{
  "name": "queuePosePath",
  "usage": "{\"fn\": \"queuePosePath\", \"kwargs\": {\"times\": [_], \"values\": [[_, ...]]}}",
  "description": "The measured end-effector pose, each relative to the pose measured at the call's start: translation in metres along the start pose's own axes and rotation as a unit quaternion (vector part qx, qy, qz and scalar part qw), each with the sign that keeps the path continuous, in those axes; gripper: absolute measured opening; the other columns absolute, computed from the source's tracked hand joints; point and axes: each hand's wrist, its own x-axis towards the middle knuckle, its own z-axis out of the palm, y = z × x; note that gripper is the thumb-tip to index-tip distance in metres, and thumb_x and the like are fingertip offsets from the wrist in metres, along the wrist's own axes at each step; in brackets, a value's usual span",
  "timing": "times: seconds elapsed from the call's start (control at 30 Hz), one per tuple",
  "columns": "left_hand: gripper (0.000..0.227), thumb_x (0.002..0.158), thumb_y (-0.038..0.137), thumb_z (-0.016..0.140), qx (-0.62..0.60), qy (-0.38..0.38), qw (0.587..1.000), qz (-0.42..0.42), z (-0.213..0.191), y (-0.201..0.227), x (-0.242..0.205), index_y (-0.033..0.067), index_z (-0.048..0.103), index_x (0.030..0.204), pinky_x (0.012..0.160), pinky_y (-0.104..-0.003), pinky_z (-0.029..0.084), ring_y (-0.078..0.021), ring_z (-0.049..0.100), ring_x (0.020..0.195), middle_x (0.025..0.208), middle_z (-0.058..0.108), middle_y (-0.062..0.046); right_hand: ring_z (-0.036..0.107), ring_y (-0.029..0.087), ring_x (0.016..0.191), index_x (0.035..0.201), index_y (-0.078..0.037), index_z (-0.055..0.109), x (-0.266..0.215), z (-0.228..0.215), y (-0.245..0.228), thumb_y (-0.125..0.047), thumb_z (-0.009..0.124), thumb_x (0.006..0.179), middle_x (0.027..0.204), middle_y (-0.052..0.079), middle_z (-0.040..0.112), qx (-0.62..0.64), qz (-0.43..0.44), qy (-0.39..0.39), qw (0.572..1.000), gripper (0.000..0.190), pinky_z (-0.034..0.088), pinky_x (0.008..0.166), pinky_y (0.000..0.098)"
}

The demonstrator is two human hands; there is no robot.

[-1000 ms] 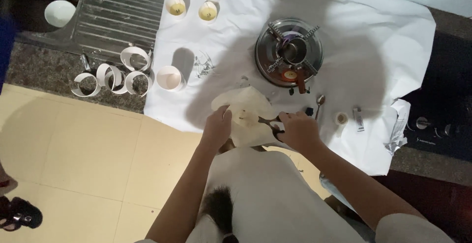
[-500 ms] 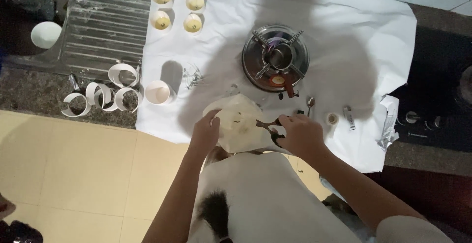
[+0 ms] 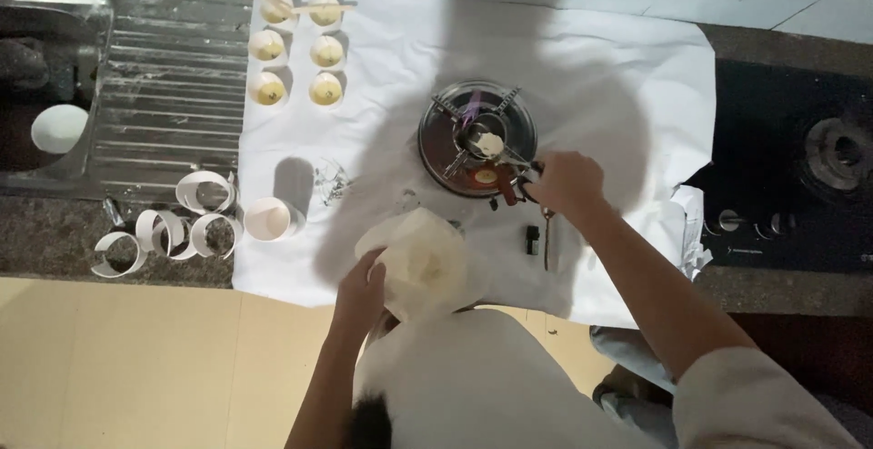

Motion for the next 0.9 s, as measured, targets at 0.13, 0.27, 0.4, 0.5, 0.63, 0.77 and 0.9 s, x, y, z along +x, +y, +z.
{"fn": "queuePosePath", "kwargs": {"times": [0.13,0.27,0.4,0.5,0.63,0.77,0.9], "values": [[0.050,0.098,0.031,0.044,0.009,0.004,1.000,-0.023,0.000,0.007,-0.008,0.0142,0.059,0.143,0.121,-0.051,0.033,-0.0404,0.043,0.143,0.147,0.055,-0.022,0.076,0.032,0.084,0.108,-0.015,0.080,0.035,0.021,0.010,-0.040,0.069,0.087,0.087,0.011,0.078,0.090,0.014,-0.086,0.992,0.035,0.058,0.075,0.0463],[0.050,0.099,0.030,0.044,-0.008,0.009,1.000,-0.020,0.003,0.001,-0.004,0.0125,0.058,0.143,0.121,-0.052,0.033,-0.0407,0.044,0.143,0.147,0.055,-0.022,0.073,0.033,0.089,0.117,-0.010,0.079,0.047,0.017,0.007,-0.043,0.065,0.093,0.095,0.014,0.076,0.216,0.053,-0.184,0.957,0.043,0.056,0.079,0.0431],[0.049,0.099,0.030,0.044,-0.017,0.013,0.999,-0.024,0.006,-0.005,-0.001,0.0156,0.059,0.143,0.121,-0.051,0.033,-0.0407,0.044,0.143,0.146,0.056,-0.020,0.033,0.011,0.040,0.081,-0.001,0.070,0.045,0.025,0.009,-0.035,0.072,0.092,0.054,0.003,0.047,0.499,0.101,-0.291,0.810,0.035,0.027,0.038,0.0266],[0.049,0.099,0.030,0.043,-0.016,0.012,0.999,-0.036,0.004,0.007,-0.009,0.0161,0.059,0.143,0.121,-0.051,0.033,-0.0406,0.044,0.143,0.147,0.057,-0.020,0.027,0.007,0.042,0.082,-0.002,0.066,0.047,0.033,0.010,-0.035,0.074,0.092,0.054,-0.002,0.037,0.617,0.115,-0.338,0.701,0.035,0.023,0.038,0.0215],[0.048,0.099,0.030,0.044,-0.021,0.016,0.999,-0.047,0.004,0.007,-0.009,0.0171,0.059,0.143,0.121,-0.051,0.034,-0.0397,0.044,0.143,0.146,0.057,-0.019,0.028,0.006,0.046,0.087,-0.004,0.065,0.061,0.059,0.019,-0.053,0.079,0.087,0.058,-0.003,0.038,0.688,0.094,-0.360,0.624,0.051,0.021,0.038,0.0203],[0.049,0.098,0.029,0.043,-0.025,0.010,0.999,-0.044,0.003,0.010,-0.011,0.0168,0.058,0.144,0.121,-0.051,0.034,-0.0408,0.043,0.143,0.147,0.056,-0.020,0.036,0.005,0.047,0.093,-0.007,0.067,0.068,0.078,0.031,-0.059,0.075,0.087,0.058,-0.004,0.043,0.705,0.093,-0.393,0.583,0.053,0.025,0.039,0.0168],[0.050,0.098,0.030,0.044,-0.023,0.014,0.999,-0.044,0.002,0.012,-0.012,0.0149,0.058,0.143,0.120,-0.052,0.035,-0.0413,0.044,0.142,0.147,0.055,-0.022,0.032,0.006,0.048,0.092,-0.009,0.067,0.067,0.076,0.033,-0.062,0.070,0.093,0.058,-0.005,0.039,0.712,0.069,-0.386,0.582,0.053,0.026,0.039,0.0193]]}}
